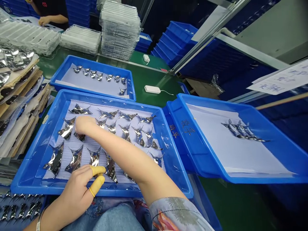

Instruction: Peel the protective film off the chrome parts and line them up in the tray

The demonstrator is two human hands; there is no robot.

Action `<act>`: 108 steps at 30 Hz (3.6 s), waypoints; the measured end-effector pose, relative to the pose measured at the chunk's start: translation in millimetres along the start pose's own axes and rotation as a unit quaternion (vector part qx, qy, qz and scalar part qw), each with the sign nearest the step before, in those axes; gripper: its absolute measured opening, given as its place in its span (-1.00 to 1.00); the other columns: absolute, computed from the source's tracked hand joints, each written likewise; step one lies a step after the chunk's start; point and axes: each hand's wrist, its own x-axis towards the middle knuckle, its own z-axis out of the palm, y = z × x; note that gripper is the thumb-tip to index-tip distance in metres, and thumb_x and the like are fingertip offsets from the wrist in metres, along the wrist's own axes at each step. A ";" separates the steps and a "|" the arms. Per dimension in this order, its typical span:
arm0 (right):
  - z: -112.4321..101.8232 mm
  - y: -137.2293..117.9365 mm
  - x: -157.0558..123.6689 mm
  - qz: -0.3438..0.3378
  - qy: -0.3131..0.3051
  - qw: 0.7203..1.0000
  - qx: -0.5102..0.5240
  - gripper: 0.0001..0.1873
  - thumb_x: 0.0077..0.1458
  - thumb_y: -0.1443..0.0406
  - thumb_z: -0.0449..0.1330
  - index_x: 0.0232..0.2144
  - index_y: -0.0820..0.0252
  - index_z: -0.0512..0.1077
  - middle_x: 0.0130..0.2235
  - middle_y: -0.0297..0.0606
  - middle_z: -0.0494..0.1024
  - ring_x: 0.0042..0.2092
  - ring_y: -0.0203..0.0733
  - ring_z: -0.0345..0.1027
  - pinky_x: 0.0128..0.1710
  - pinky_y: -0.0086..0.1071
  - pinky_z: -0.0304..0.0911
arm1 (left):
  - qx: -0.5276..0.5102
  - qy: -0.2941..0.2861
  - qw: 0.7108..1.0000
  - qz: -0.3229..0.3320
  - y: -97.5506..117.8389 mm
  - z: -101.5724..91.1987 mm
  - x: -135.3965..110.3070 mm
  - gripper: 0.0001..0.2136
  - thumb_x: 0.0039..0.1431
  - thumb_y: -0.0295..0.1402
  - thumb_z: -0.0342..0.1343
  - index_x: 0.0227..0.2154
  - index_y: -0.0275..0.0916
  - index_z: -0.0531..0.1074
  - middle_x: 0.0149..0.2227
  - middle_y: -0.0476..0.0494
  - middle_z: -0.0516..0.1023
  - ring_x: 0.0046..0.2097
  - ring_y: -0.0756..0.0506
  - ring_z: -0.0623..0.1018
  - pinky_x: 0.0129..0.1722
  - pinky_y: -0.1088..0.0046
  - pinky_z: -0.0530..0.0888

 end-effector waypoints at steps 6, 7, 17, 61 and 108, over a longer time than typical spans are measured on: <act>-10.7 32.4 -21.8 -0.034 0.035 0.992 0.120 -0.86 0.18 0.31 0.20 -0.30 0.33 0.46 -0.25 -0.16 0.54 -0.19 -0.16 0.43 -0.19 -0.26 0.38 | -0.034 0.065 0.997 -0.036 -5.6 2.8 -7.8 -0.77 0.24 -0.37 0.10 -0.07 0.01 0.49 -0.26 0.02 0.62 -0.23 -0.03 0.59 -0.20 0.51 0.52; -12.3 39.9 -33.4 -0.058 0.042 0.985 0.154 -0.88 0.18 0.35 0.18 -0.35 0.33 0.46 -0.31 -0.18 0.54 -0.24 -0.20 0.42 -0.23 -0.32 0.36 | -0.040 0.093 0.994 -0.048 -7.6 4.8 -9.3 -0.71 0.25 -0.36 0.10 0.01 0.02 0.42 -0.19 -0.01 0.60 -0.17 -0.04 0.58 -0.15 0.48 0.51; 45.6 93.3 -169.6 -0.263 0.132 0.809 0.508 -0.88 0.12 0.30 0.19 -0.42 0.25 0.42 -0.41 -0.27 0.50 -0.37 -0.31 0.36 -0.29 -0.40 0.34 | -0.067 0.150 0.982 -0.089 -7.6 9.1 -15.2 -0.43 0.13 -0.22 0.24 0.20 -0.01 0.25 0.12 -0.19 0.47 0.08 -0.23 0.52 0.06 0.21 0.51; 81.8 116.7 -212.4 -0.348 0.325 0.782 0.402 -0.86 0.21 0.28 0.13 -0.38 0.21 0.40 -0.42 -0.25 0.54 -0.39 -0.32 0.37 -0.33 -0.43 0.37 | 0.029 0.021 0.995 0.091 23.5 -5.0 15.6 -0.75 0.17 -0.44 0.16 -0.15 0.06 0.52 -0.08 0.07 0.63 -0.04 -0.10 0.59 -0.02 0.37 0.56; 76.9 109.9 -213.6 -0.274 0.260 0.708 0.597 -0.91 0.14 0.36 0.21 -0.41 0.21 0.48 -0.37 -0.24 0.58 -0.32 -0.25 0.46 -0.24 -0.34 0.40 | -0.085 -0.077 0.992 0.061 32.4 -6.0 17.1 -0.67 0.14 -0.36 0.26 -0.04 0.05 0.45 -0.16 0.02 0.59 -0.10 -0.07 0.55 -0.03 0.50 0.48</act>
